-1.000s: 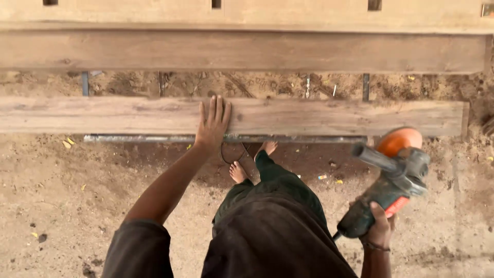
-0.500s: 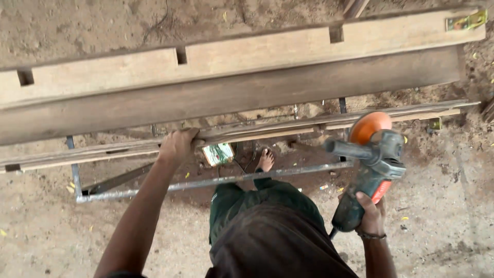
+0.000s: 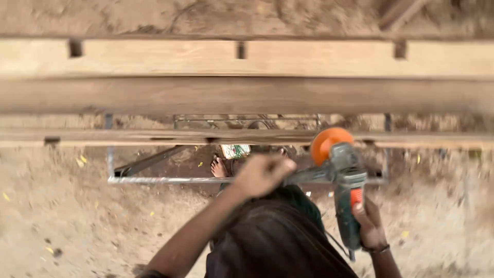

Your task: Smooth long wooden beams using an angle grinder equipped with a sanding disc.

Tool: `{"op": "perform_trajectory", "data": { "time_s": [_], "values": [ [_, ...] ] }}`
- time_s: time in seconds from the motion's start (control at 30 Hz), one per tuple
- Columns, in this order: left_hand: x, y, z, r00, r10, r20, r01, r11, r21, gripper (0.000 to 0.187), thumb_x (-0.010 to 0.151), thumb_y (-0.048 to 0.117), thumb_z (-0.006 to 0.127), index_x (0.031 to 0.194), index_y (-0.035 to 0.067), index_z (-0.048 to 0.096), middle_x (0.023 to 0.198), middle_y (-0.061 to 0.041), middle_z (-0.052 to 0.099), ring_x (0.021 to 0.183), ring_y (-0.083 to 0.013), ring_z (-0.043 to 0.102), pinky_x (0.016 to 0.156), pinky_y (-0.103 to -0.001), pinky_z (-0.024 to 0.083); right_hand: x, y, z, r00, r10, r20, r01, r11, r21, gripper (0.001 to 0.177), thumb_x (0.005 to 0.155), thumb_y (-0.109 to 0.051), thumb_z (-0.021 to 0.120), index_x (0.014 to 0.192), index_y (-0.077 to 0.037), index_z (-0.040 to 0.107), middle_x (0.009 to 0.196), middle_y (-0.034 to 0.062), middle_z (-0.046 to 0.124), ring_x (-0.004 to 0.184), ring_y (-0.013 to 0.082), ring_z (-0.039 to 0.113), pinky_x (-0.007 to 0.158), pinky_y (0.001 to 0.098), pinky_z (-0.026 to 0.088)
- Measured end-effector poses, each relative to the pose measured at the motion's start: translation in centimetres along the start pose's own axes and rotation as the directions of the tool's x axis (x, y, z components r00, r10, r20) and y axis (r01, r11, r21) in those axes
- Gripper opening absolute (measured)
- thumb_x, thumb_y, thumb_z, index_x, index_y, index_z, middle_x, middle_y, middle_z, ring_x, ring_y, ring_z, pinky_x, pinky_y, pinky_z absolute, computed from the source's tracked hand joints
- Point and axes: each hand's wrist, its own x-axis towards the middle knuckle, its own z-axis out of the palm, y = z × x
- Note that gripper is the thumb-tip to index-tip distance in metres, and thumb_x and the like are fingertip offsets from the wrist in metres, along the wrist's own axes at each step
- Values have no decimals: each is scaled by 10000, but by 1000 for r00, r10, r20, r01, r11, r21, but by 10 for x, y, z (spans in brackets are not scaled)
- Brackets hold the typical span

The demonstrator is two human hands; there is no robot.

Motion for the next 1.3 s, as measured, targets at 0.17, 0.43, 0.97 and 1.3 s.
{"op": "perform_trajectory", "data": {
  "time_s": [0.17,0.43,0.97,1.3],
  "values": [
    [-37,-38,-13,984,94,-152,-44,951,307,508,972,528,666,865,41,757,807,-182,744,811,-373,726,743,-478,574,36,3,49,984,150,98,-99,910,-401,592,961,-508,524,1173,25,668,848,134,734,714,196,685,627,364,570],
    [-102,-94,-111,922,-128,-364,180,977,112,484,895,554,681,957,87,795,698,-158,733,673,-310,743,715,-447,577,90,-50,210,923,165,348,130,717,-685,645,940,-591,510,1299,-70,634,1040,144,739,915,250,685,811,427,551],
    [-160,-142,-200,740,-310,-597,373,927,-19,435,888,526,708,1015,122,811,511,-20,664,365,-111,535,365,-333,413,110,-103,357,774,127,621,308,781,-544,707,963,-527,556,1475,-41,506,1398,193,643,1306,295,599,1082,413,440],
    [-117,-97,-124,813,-211,-543,257,966,9,455,872,513,726,1032,96,814,530,-26,673,409,-106,588,417,-335,474,83,-112,252,874,157,460,202,743,-638,610,964,-438,583,1432,-48,554,1329,189,684,1250,286,644,1045,390,466]
  ]
}}
